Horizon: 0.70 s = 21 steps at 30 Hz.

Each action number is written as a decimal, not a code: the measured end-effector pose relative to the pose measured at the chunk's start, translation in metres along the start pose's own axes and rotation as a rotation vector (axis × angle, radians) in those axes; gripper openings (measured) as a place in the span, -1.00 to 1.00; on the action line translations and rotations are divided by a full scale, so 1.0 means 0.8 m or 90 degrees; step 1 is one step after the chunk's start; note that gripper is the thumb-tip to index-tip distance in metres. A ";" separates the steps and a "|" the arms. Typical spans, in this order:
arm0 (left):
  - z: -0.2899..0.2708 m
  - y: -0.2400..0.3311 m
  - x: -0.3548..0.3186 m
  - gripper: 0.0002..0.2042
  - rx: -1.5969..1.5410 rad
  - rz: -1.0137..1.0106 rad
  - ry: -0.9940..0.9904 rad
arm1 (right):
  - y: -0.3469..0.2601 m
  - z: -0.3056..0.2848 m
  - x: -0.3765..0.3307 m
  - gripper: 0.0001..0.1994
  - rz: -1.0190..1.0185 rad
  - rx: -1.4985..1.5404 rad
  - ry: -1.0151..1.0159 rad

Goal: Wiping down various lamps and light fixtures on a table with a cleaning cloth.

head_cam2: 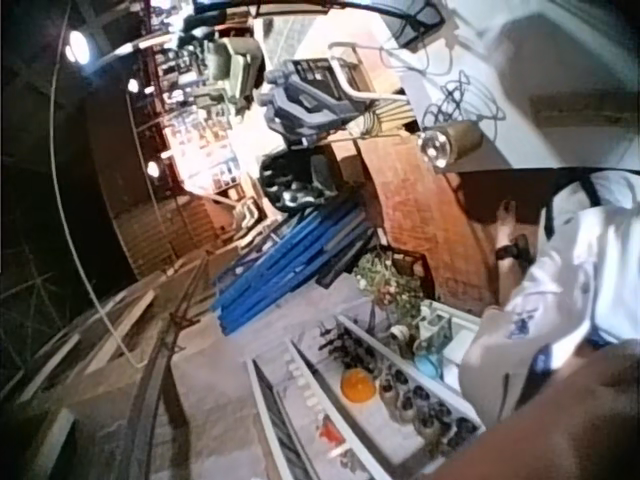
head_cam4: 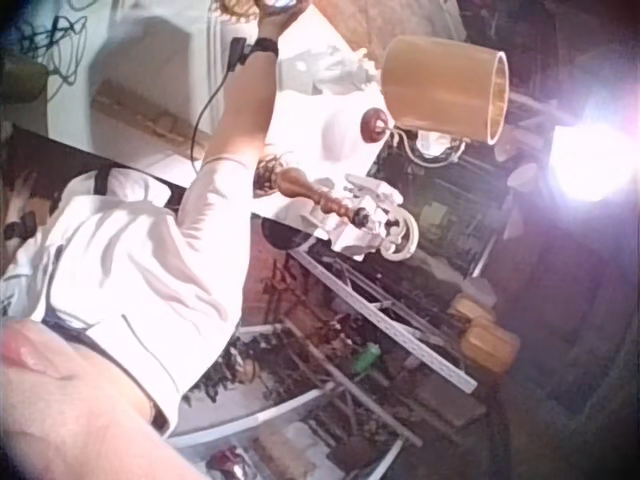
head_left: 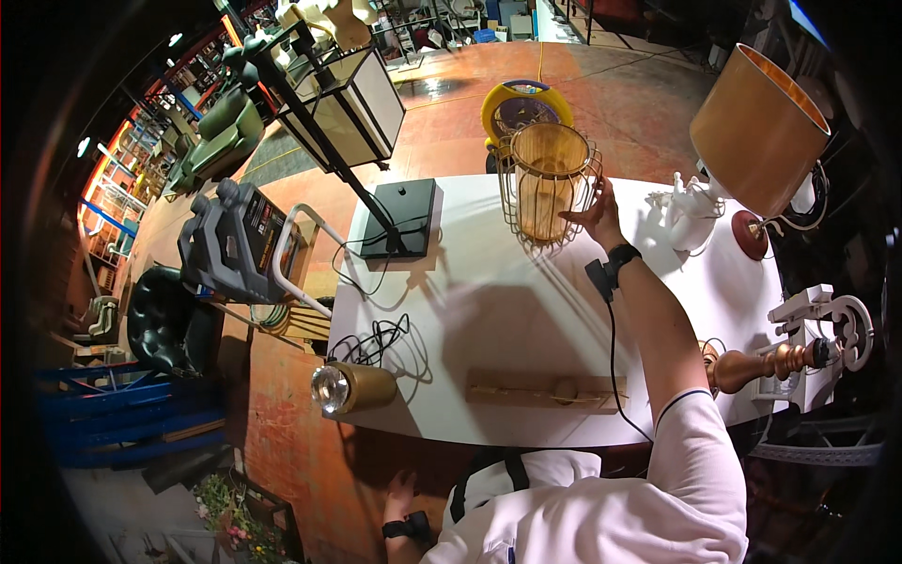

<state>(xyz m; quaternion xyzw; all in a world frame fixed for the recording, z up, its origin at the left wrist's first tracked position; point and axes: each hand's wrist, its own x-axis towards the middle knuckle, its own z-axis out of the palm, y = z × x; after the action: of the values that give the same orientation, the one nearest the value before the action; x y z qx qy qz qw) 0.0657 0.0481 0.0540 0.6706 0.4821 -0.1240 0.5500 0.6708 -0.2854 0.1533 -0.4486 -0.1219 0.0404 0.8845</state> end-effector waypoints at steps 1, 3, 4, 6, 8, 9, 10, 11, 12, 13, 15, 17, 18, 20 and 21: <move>0.002 0.005 0.001 -0.67 -0.017 -0.017 -0.005 | 0.004 -0.014 0.003 -0.27 -0.004 -0.003 0.002; 0.007 0.016 -0.003 -0.67 -0.009 0.003 -0.007 | 0.010 -0.039 0.008 -0.15 -0.107 -0.353 0.037; 0.010 0.021 -0.004 -0.67 -0.002 0.020 -0.006 | 0.010 -0.050 0.010 -0.08 -0.157 -0.529 0.055; 0.008 0.009 0.005 -0.67 0.017 0.022 -0.011 | 0.012 -0.056 0.010 -0.02 -0.204 -0.642 0.063; -0.002 -0.023 0.016 -0.67 0.031 0.020 -0.002 | 0.018 -0.023 0.001 0.07 -0.222 -0.676 0.123; -0.012 -0.055 0.021 -0.67 0.055 0.041 0.019 | 0.013 0.014 -0.011 0.09 -0.209 -0.802 0.128; -0.014 -0.067 0.028 -0.67 0.084 0.069 0.025 | 0.007 0.028 -0.015 0.09 -0.210 -0.801 0.126; -0.010 -0.068 0.029 -0.67 0.081 0.071 0.022 | 0.002 0.036 -0.018 0.02 -0.164 -0.651 0.118; 0.001 -0.041 0.025 -0.67 0.059 0.051 0.002 | -0.006 0.028 -0.020 -0.04 -0.119 -0.508 0.120; 0.009 -0.019 0.021 -0.67 0.039 0.034 -0.015 | -0.004 0.006 -0.014 -0.04 -0.126 -0.513 0.130; 0.013 -0.002 0.019 -0.67 0.054 0.036 -0.018 | 0.009 -0.025 0.001 -0.26 -0.335 -0.755 0.090; 0.008 0.000 0.017 -0.67 0.063 0.027 -0.009 | 0.021 -0.013 -0.002 -0.33 -0.268 -0.639 0.112; 0.005 -0.004 0.014 -0.66 0.071 0.016 0.000 | 0.026 0.003 -0.007 -0.39 -0.200 -0.525 0.129; 0.003 -0.010 0.016 -0.66 0.082 0.007 0.004 | 0.028 0.019 -0.017 -0.45 -0.194 -0.478 0.127; 0.000 -0.017 0.017 -0.65 0.084 0.019 0.005 | 0.024 0.038 -0.025 -0.51 -0.114 -0.147 0.103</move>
<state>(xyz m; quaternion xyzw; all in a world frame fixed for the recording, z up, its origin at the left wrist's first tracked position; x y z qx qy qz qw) 0.0613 0.0542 0.0363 0.7128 0.4652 -0.1448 0.5046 0.6444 -0.2536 0.1517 -0.5361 -0.0938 -0.0889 0.8342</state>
